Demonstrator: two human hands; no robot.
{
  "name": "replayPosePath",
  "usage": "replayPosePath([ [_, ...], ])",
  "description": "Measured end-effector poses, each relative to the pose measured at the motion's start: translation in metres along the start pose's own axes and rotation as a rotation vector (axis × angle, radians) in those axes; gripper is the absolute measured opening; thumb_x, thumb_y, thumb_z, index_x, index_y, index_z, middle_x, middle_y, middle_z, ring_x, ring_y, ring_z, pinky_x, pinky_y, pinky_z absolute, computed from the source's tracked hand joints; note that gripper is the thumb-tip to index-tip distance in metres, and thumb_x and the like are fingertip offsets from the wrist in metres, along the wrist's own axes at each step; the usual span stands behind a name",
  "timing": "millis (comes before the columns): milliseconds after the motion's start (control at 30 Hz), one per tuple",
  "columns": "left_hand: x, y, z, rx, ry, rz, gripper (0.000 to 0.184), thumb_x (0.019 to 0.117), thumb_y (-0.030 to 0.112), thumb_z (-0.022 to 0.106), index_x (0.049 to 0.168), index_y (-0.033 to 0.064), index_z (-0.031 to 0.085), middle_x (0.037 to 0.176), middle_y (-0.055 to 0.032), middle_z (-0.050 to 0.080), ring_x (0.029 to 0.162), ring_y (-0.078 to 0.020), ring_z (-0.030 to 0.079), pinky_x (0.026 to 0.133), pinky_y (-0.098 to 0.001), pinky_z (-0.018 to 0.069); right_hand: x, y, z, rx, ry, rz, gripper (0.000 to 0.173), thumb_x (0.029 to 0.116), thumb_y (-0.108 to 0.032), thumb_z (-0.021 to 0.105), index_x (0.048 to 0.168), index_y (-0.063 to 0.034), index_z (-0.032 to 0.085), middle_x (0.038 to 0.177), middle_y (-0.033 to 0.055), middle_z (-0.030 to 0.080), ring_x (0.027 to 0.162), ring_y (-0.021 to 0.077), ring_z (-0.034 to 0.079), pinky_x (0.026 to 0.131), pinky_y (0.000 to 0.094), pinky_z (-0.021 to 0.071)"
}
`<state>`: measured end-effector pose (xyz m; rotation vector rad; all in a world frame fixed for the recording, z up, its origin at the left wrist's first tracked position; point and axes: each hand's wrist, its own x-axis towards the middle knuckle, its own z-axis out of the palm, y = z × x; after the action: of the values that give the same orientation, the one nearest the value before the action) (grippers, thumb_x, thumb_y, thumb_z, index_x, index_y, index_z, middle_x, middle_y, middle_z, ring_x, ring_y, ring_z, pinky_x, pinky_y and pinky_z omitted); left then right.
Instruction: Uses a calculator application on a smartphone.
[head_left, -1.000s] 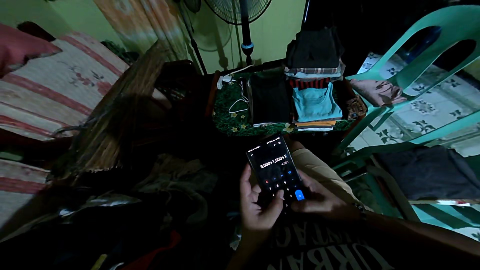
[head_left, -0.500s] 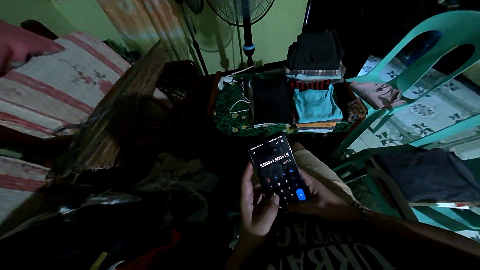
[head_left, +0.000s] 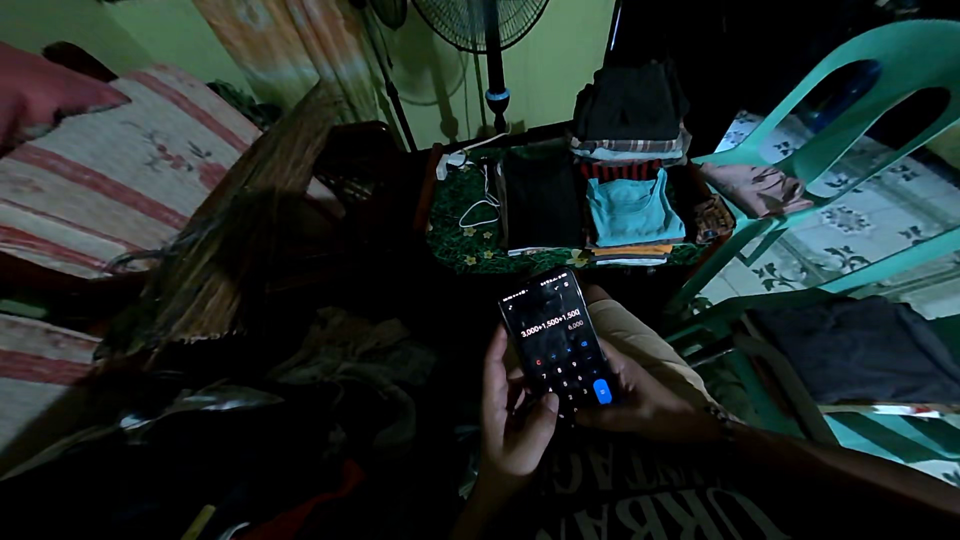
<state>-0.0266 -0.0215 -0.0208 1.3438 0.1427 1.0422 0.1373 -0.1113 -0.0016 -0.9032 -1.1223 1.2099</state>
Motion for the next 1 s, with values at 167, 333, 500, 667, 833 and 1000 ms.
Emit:
replayPosePath([
  [167,0.0000,0.0003,0.0000,-0.002,-0.005,-0.006,0.090,0.0938,0.016,0.065,0.155,-0.0103,0.004,0.132,-0.0114,0.062,0.111,-0.0139,0.068,0.095,-0.0326,0.0588,-0.0004,0.0005,0.0003,0.011,0.004,0.006,0.069,0.0803,0.014,0.067,0.140,0.0004,0.035,0.123,0.0010,0.066,0.112,0.0092,0.067,0.098,0.0282,0.0571],
  [333,-0.0004,0.0012,0.0004,-0.007,-0.006,-0.023,0.090,0.0927,0.013,0.064,0.155,-0.0104,0.003,0.131,-0.0122,0.063,0.110,-0.0140,0.068,0.095,-0.0324,0.0590,-0.0017,0.0036,-0.0031,0.068,-0.038,-0.027,0.061,0.0874,0.007,0.064,0.140,-0.0030,0.035,0.124,-0.0013,0.065,0.113,0.0084,0.065,0.100,0.0290,0.0556],
  [500,-0.0008,0.0006,0.0000,-0.003,-0.005,-0.027,0.091,0.0918,0.012,0.064,0.155,-0.0099,0.003,0.130,-0.0109,0.064,0.109,-0.0139,0.069,0.094,-0.0325,0.0596,-0.0013,0.0081,-0.0048,0.244,-0.001,0.010,0.055,0.0874,-0.001,0.058,0.138,-0.0104,0.042,0.120,-0.0049,0.068,0.108,0.0083,0.066,0.094,0.0294,0.0570],
  [667,-0.0008,0.0012,0.0002,-0.015,-0.010,-0.033,0.091,0.0920,0.012,0.064,0.155,-0.0096,0.003,0.131,-0.0114,0.063,0.111,-0.0141,0.068,0.095,-0.0325,0.0588,-0.0022,0.0021,-0.0015,0.277,0.053,0.057,0.047,0.0942,-0.014,0.055,0.139,-0.0108,0.042,0.119,-0.0044,0.068,0.110,0.0081,0.066,0.097,0.0290,0.0553],
  [833,-0.0007,0.0003,-0.0024,-0.015,-0.042,-0.033,0.094,0.0920,0.017,0.066,0.156,-0.0089,0.002,0.129,-0.0114,0.065,0.110,-0.0147,0.069,0.095,-0.0334,0.0588,-0.0013,0.0060,0.0011,0.253,0.109,0.033,0.037,0.1010,-0.013,0.047,0.138,-0.0091,0.045,0.118,-0.0025,0.069,0.110,0.0097,0.066,0.097,0.0317,0.0559],
  [1000,0.0022,0.0002,-0.0062,-0.018,-0.141,-0.039,0.100,0.0889,0.009,0.067,0.158,-0.0053,-0.003,0.134,-0.0145,0.063,0.115,-0.0190,0.068,0.097,-0.0372,0.0588,-0.0017,0.0040,-0.0046,0.285,0.054,0.039,0.046,0.0938,-0.016,0.059,0.137,-0.0116,0.043,0.118,-0.0059,0.068,0.109,0.0067,0.066,0.096,0.0280,0.0556],
])
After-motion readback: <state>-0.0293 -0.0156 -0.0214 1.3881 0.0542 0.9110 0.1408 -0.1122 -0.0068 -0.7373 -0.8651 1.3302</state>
